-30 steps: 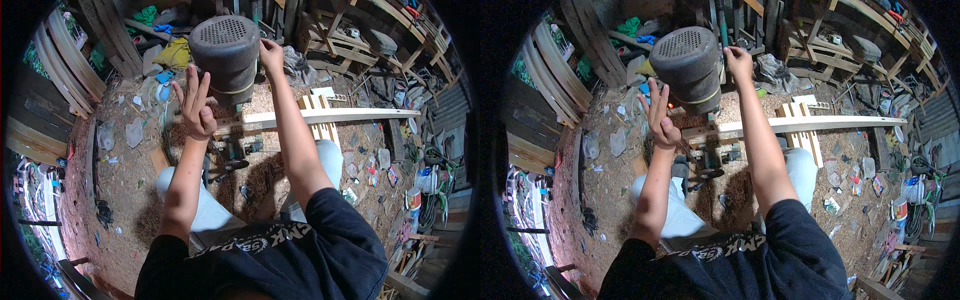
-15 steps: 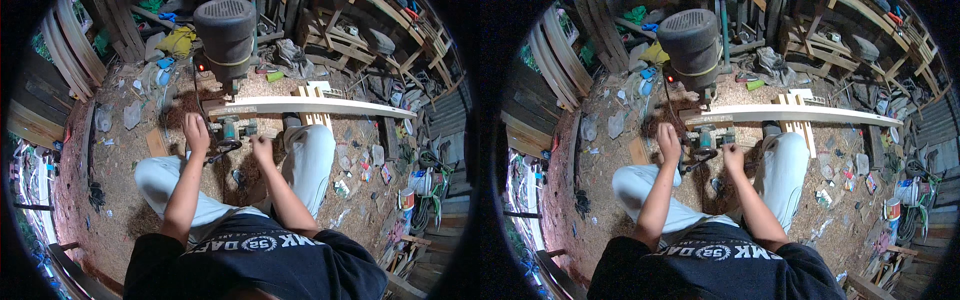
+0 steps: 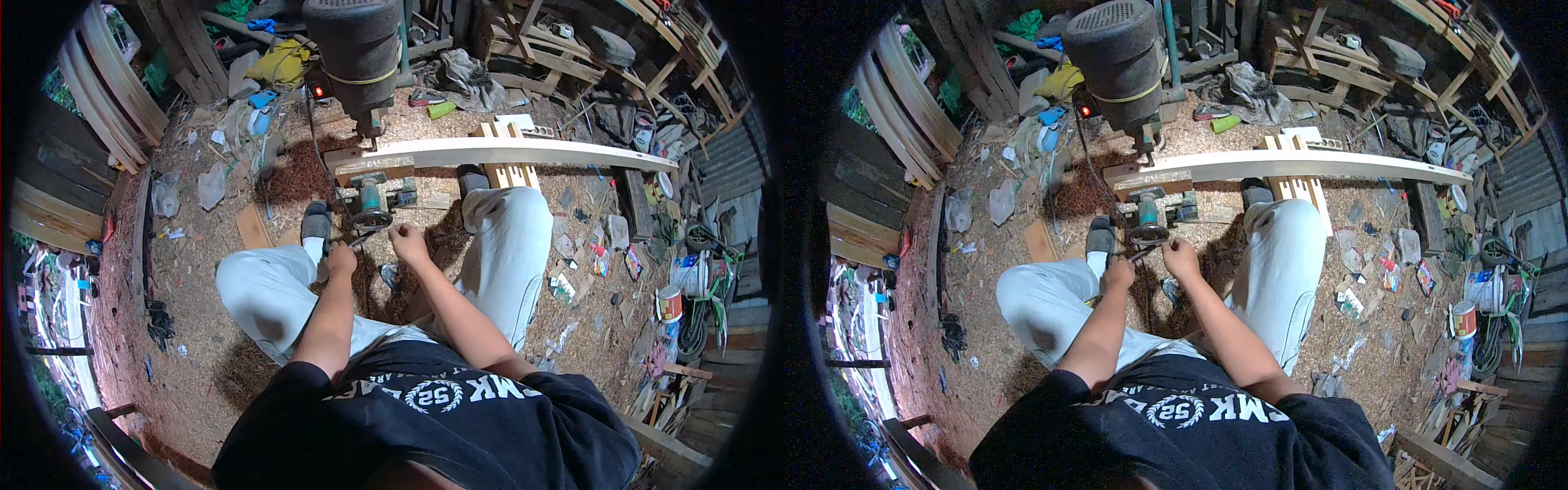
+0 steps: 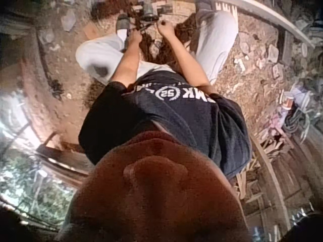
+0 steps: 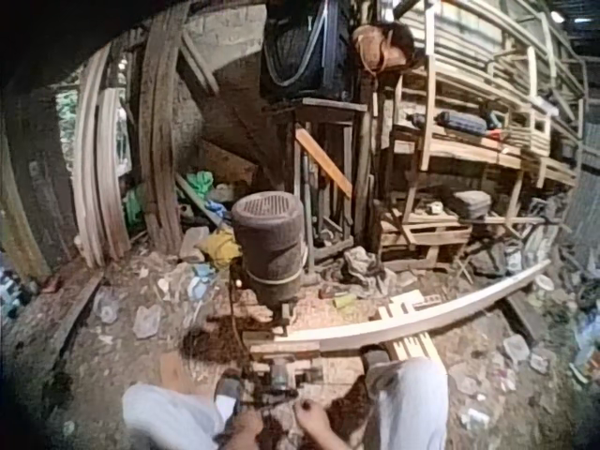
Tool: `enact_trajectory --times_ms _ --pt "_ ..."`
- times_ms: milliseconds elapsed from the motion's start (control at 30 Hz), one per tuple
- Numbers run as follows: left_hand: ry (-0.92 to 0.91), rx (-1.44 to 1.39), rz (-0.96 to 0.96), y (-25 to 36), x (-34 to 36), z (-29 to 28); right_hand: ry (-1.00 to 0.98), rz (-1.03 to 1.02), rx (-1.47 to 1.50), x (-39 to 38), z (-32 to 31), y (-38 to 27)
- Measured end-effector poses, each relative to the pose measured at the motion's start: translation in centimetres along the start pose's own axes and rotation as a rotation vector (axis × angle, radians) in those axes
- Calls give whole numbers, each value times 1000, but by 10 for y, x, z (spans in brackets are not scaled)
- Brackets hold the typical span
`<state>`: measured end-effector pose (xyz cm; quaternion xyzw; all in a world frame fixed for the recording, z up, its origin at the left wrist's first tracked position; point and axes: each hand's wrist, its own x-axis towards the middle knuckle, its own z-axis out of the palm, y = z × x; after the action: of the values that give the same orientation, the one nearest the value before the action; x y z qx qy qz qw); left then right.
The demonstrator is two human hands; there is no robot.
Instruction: Shaping the edge of a long wooden strip using a mounted router.
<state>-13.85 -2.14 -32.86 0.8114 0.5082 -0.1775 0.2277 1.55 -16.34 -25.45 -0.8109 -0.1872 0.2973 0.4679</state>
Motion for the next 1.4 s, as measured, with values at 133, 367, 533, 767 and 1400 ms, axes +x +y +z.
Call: enact_trajectory --times_ms 133,367,533,767,1400 --pt "62 11 23 0 18 9 4 -49 22 5 -1 7" --pt "-9 -444 -189 -46 57 41 -35 -69 58 -3 15 -24" --pt "7 -471 -71 -21 36 32 14 -100 51 9 1 -20" --pt "95 -321 -60 -52 45 31 -85 -109 123 -2 9 -34" --pt "132 -155 -132 -3 14 18 -90 -84 253 0 -3 -23"
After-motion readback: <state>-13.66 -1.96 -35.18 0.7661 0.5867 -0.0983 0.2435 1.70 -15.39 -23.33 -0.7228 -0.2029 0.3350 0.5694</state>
